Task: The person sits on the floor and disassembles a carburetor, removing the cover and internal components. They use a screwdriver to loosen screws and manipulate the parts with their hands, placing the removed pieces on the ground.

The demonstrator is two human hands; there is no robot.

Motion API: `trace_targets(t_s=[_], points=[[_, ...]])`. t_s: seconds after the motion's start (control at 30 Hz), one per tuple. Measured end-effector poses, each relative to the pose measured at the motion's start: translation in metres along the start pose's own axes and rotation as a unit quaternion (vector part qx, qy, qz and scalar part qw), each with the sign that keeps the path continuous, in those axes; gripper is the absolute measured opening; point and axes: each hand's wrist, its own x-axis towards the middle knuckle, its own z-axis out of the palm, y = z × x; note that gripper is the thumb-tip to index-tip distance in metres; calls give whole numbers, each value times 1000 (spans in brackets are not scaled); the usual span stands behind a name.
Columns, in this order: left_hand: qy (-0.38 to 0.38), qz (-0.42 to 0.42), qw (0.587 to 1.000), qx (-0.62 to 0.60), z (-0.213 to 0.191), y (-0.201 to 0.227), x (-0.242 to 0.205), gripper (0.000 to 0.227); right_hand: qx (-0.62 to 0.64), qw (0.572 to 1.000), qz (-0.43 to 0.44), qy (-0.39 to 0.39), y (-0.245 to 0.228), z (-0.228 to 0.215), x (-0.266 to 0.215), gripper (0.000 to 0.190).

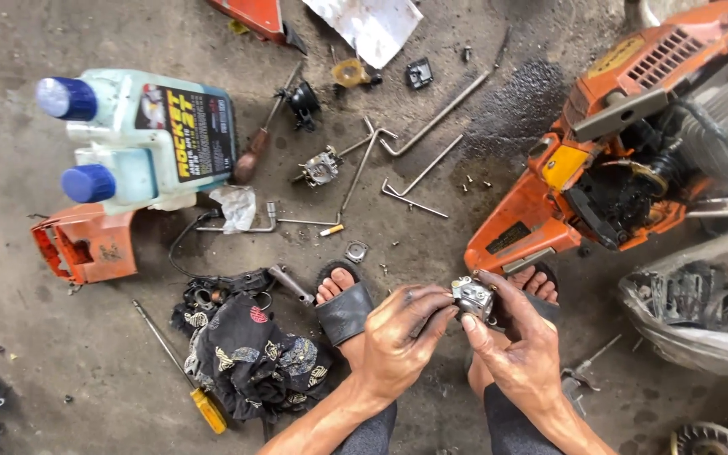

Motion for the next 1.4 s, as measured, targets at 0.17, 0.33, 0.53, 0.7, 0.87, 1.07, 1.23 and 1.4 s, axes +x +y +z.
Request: trace_targets(t_s=[0.17, 0.33, 0.53, 0.7, 0.87, 1.07, 1.23, 1.4], points=[[28, -88, 991, -100, 5, -9, -8, 12, 19, 1000, -11, 9, 1, 4, -2, 56], [35, -119, 980, -156, 11, -13, -11, 9, 3, 999, -47, 5, -3, -1, 0, 54], [11, -47, 995, -91, 14, -13, -9, 6, -27, 996, -88, 0, 3, -7, 1, 58], [15, -44, 996, -74, 20, -16, -13, 10, -46, 994, -100, -3, 6, -10, 4, 57], [11, -99, 993, -65, 26, -28, -16, 13, -43, 995, -86, -9, 17, -3, 9, 57], [141, -133, 965, -177, 44, -59, -10, 14, 25, 991, -123, 45, 28, 8, 32, 52], [127, -59, 984, -107, 33, -70, 0, 13, 58, 988, -144, 23, 15, 15, 49, 48], [131, -14, 991, -34, 23, -69, 6, 12, 85, 987, -139, -5, 13, 24, 58, 50]])
